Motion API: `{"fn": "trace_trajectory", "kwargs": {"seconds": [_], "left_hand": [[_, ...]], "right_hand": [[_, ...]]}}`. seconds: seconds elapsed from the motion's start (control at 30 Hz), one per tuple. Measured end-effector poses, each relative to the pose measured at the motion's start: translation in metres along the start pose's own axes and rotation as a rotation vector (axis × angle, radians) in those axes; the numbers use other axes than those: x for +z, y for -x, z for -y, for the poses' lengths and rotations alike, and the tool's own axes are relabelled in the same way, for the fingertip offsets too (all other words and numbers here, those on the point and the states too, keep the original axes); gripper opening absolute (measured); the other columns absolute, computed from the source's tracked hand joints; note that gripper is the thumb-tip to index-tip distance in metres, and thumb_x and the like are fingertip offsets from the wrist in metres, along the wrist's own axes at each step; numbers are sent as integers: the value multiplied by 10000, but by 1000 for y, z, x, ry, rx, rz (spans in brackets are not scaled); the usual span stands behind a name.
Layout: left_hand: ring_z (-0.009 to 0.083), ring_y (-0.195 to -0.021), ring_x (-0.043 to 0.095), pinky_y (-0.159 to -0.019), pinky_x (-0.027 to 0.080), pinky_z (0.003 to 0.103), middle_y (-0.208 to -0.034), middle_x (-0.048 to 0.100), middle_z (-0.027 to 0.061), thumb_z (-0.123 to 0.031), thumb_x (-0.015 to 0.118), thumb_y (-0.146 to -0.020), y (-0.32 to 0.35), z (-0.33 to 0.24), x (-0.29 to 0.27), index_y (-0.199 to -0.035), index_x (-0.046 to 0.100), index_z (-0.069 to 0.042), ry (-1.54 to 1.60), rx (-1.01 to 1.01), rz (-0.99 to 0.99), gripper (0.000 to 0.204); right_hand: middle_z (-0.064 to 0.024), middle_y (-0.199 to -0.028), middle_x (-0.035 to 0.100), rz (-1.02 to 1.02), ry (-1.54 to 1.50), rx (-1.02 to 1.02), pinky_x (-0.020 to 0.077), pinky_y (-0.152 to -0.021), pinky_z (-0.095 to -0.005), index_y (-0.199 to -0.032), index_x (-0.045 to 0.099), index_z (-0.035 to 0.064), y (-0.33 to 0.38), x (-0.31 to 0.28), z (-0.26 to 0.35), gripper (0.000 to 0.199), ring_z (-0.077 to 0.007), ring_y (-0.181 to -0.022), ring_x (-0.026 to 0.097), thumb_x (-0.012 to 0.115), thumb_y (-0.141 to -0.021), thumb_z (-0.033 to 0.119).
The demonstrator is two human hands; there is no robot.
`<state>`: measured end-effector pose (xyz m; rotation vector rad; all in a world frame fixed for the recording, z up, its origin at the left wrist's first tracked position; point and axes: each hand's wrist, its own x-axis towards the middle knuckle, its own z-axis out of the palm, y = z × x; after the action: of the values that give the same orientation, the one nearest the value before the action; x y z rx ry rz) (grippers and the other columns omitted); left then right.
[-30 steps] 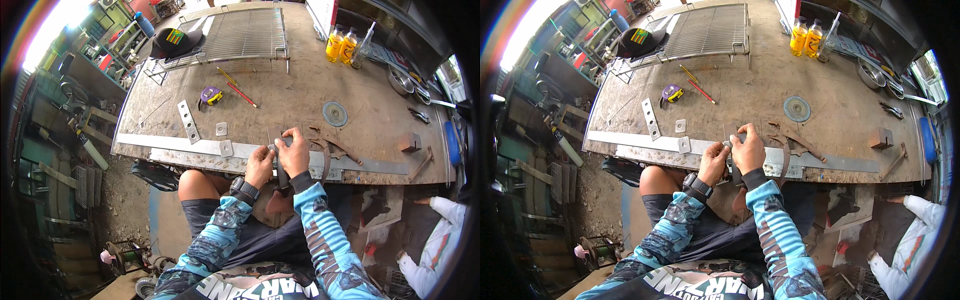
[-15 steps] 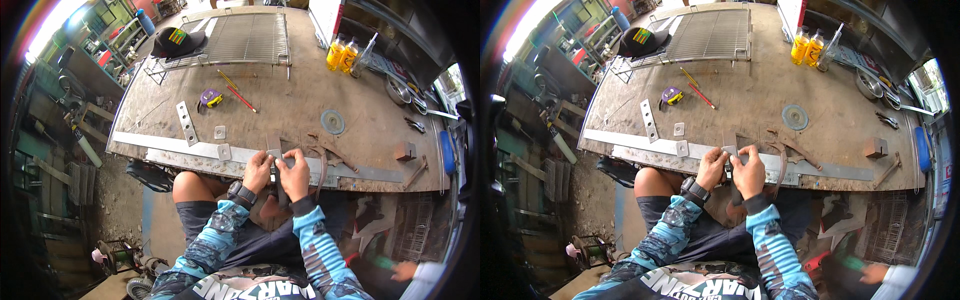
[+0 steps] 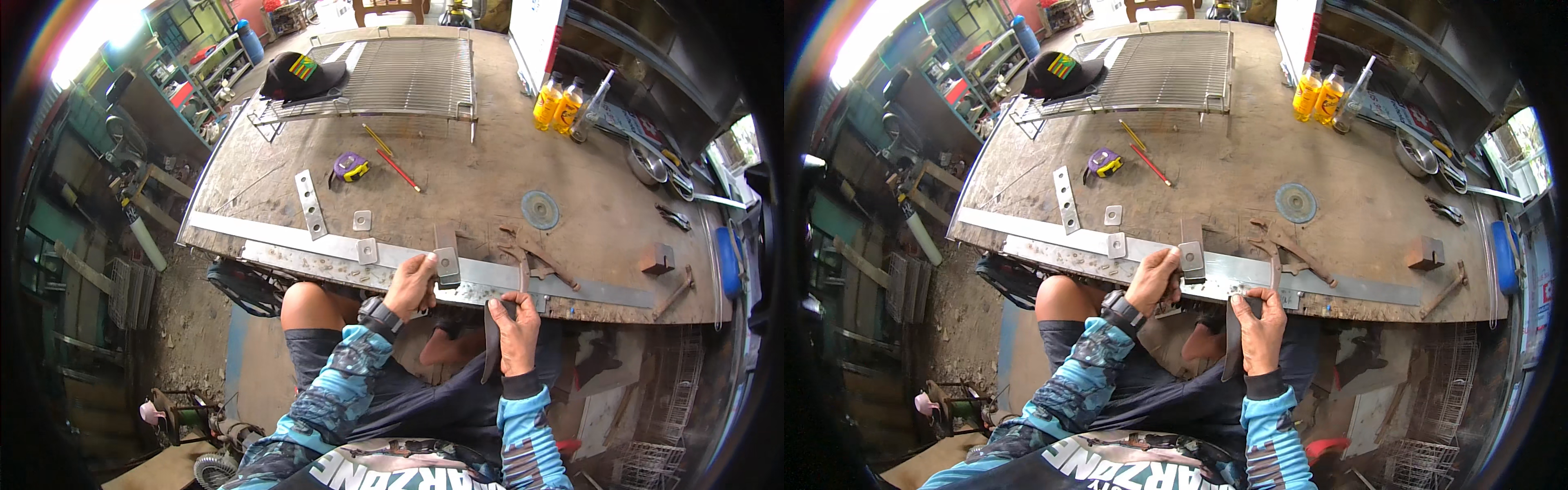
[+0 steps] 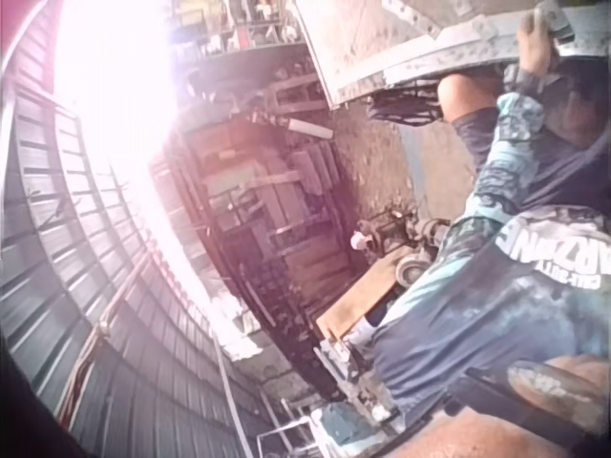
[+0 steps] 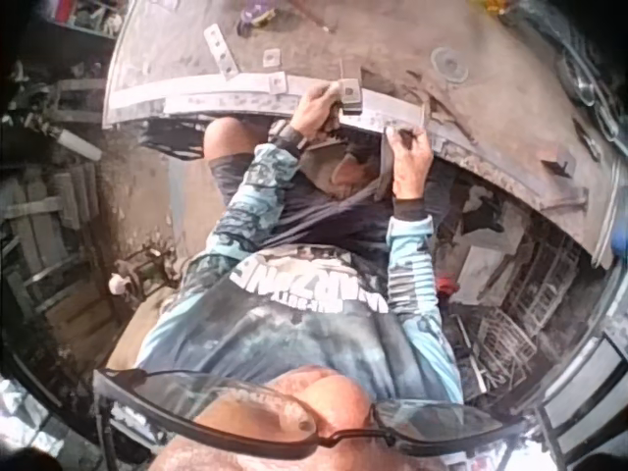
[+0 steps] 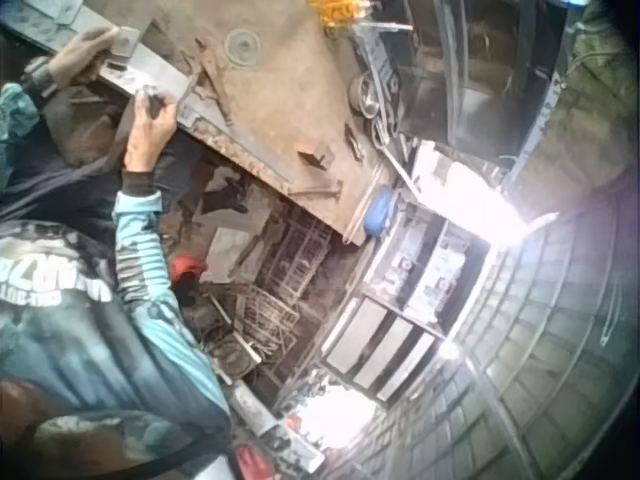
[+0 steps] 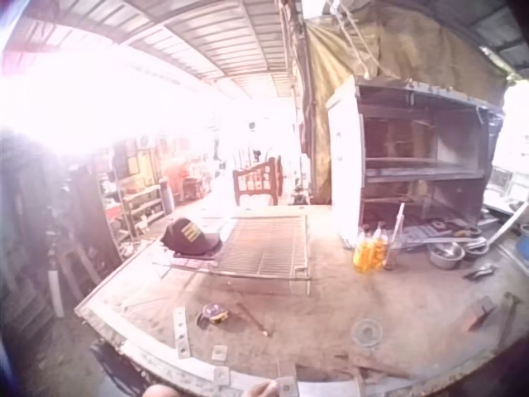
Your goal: The person files the edges of small square metal pieces on a workbench using a hand file. They repeatedly pick up each piece, file its edges, and place it back on the table. The person then picks up a cap and walks through the workshop.
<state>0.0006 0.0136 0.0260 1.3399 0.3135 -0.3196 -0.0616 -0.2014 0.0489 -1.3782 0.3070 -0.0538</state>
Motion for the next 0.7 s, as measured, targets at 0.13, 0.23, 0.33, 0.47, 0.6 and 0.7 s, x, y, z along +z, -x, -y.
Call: {"fn": "trace_trajectory", "kwargs": {"seconds": [0.13,0.23,0.33,0.47,0.6,0.7], "left_hand": [[135,-440,582,-359,388,242,-633,573,27,-378,506,-1118,19,4,-17,-990,595,-32,54,58,-103,379],[117,-496,602,-401,413,232,-698,608,29,-263,583,-1090,36,8,-19,-1079,609,-22,83,109,-213,242],[98,-547,609,-445,437,222,-779,636,35,-178,618,-1067,40,10,-8,-1214,616,-12,23,134,-223,222],[83,-578,607,-464,457,226,-814,669,54,-170,616,-1066,24,5,1,-1270,610,9,-81,202,-174,272],[103,-591,619,-503,488,254,-810,700,77,-200,682,-1020,-8,3,3,-1232,641,17,-280,226,-207,305],[193,-675,662,-624,540,361,-787,706,120,-247,825,-874,-20,5,10,-1079,686,28,-562,288,-330,370]], "right_hand": [[-35,-1060,660,64,-101,102,489,-868,-239,-1079,603,33,5,-9,2,244,-88,-937,601,795,-930,52],[-16,-1031,659,73,-124,143,482,-858,-234,-1100,615,38,10,-9,-2,267,-80,-921,603,811,-925,86],[-19,-1026,653,88,-55,106,484,-855,-243,-1094,614,33,6,-2,-4,264,-83,-935,601,808,-923,84],[-25,-1022,635,163,237,-154,481,-863,-259,-1094,611,18,-29,22,-13,282,-105,-950,589,812,-910,94],[-67,-1016,653,183,467,-272,505,-894,-332,-1095,630,8,-55,52,-14,313,-174,-966,621,823,-868,103],[-173,-1006,719,133,611,-443,541,-853,-424,-1111,636,33,-67,56,-20,340,-345,-951,705,821,-869,186]]}}
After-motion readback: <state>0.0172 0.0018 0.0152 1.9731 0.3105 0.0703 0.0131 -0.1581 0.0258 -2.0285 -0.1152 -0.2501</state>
